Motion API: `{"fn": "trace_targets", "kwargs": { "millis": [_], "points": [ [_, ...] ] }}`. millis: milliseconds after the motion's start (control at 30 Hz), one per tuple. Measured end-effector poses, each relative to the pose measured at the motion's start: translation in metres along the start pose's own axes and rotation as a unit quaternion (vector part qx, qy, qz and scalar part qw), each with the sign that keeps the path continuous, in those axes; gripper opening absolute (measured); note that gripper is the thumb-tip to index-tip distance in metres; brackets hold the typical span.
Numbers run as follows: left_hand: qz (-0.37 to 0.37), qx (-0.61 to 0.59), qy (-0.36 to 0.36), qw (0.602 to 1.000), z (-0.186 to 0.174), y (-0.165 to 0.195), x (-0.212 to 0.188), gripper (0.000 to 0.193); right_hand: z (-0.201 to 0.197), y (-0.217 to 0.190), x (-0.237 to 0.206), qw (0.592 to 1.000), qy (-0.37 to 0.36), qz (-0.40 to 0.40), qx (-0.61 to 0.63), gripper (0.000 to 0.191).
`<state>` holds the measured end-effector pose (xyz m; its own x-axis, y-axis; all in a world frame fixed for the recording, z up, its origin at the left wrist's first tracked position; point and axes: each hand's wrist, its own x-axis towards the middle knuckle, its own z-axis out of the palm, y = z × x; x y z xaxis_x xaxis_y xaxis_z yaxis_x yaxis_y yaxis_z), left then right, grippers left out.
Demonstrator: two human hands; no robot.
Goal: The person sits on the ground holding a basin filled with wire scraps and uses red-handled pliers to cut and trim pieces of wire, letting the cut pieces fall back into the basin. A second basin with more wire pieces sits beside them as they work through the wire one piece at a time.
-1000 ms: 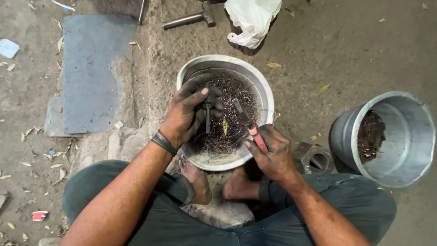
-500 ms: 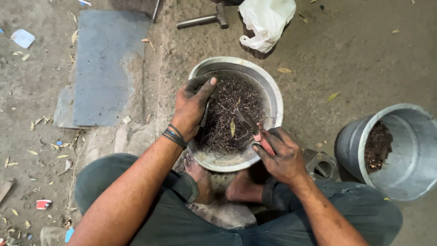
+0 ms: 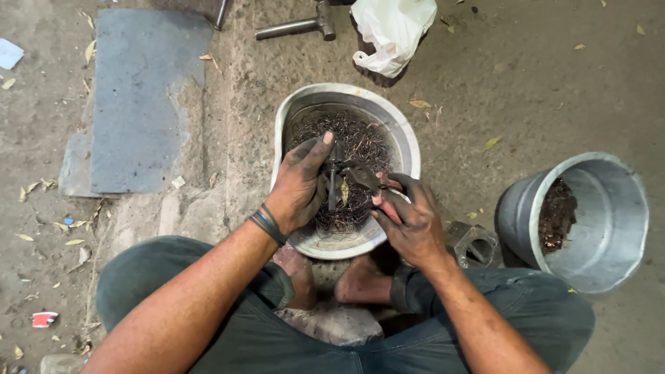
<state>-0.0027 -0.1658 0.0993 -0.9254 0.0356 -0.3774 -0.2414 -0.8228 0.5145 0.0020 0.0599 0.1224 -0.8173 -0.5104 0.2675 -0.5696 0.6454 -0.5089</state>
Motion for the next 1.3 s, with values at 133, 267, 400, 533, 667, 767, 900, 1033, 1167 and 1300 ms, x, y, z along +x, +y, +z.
{"fn": "trace_targets", "kwargs": {
  "millis": [133, 267, 400, 533, 667, 767, 900, 1033, 1167, 1300],
  "points": [
    [-0.005, 0.014, -0.009, 1.0, 0.004, 0.003, -0.001, 0.035, 0.0, -0.004, 0.005, 0.998, 0.022, -0.021, -0.046, 0.04],
    [-0.017, 0.012, 0.013, 1.0, 0.005, 0.004, -0.002, 0.044, -0.001, -0.002, 0.005, 0.991, 0.04, -0.054, -0.113, 0.037],
    [-0.022, 0.059, 0.025, 0.998, 0.004, 0.0, -0.003, 0.053, 0.001, 0.008, -0.002, 0.987, 0.029, -0.047, -0.154, 0.033],
    [-0.007, 0.182, 0.012, 0.983, -0.001, 0.0, -0.002, 0.047, 0.004, 0.026, -0.012, 0.997, -0.055, 0.03, 0.038, 0.028],
    [0.022, 0.204, -0.091, 0.974, -0.007, 0.005, 0.002, 0.037, 0.009, 0.039, -0.022, 0.917, -0.205, 0.174, 0.293, 0.032],
    [0.035, 0.19, -0.114, 0.975, -0.008, 0.004, 0.005, 0.033, 0.01, 0.042, -0.03, 0.807, -0.235, 0.285, 0.461, 0.05],
    [0.018, 0.205, -0.127, 0.97, -0.005, 0.003, 0.005, 0.035, 0.006, 0.048, -0.037, 0.753, -0.215, 0.295, 0.547, 0.055],
    [-0.039, 0.188, -0.151, 0.97, -0.001, 0.008, 0.002, 0.037, 0.007, 0.052, -0.041, 0.657, -0.202, 0.273, 0.673, 0.053],
    [-0.044, 0.175, -0.202, 0.962, 0.0, 0.012, -0.001, 0.038, 0.008, 0.054, -0.046, 0.575, -0.226, 0.254, 0.744, 0.055],
    [-0.026, 0.199, -0.198, 0.959, 0.0, 0.013, -0.003, 0.037, 0.008, 0.056, -0.045, 0.578, -0.207, 0.267, 0.743, 0.06]
  ]
}}
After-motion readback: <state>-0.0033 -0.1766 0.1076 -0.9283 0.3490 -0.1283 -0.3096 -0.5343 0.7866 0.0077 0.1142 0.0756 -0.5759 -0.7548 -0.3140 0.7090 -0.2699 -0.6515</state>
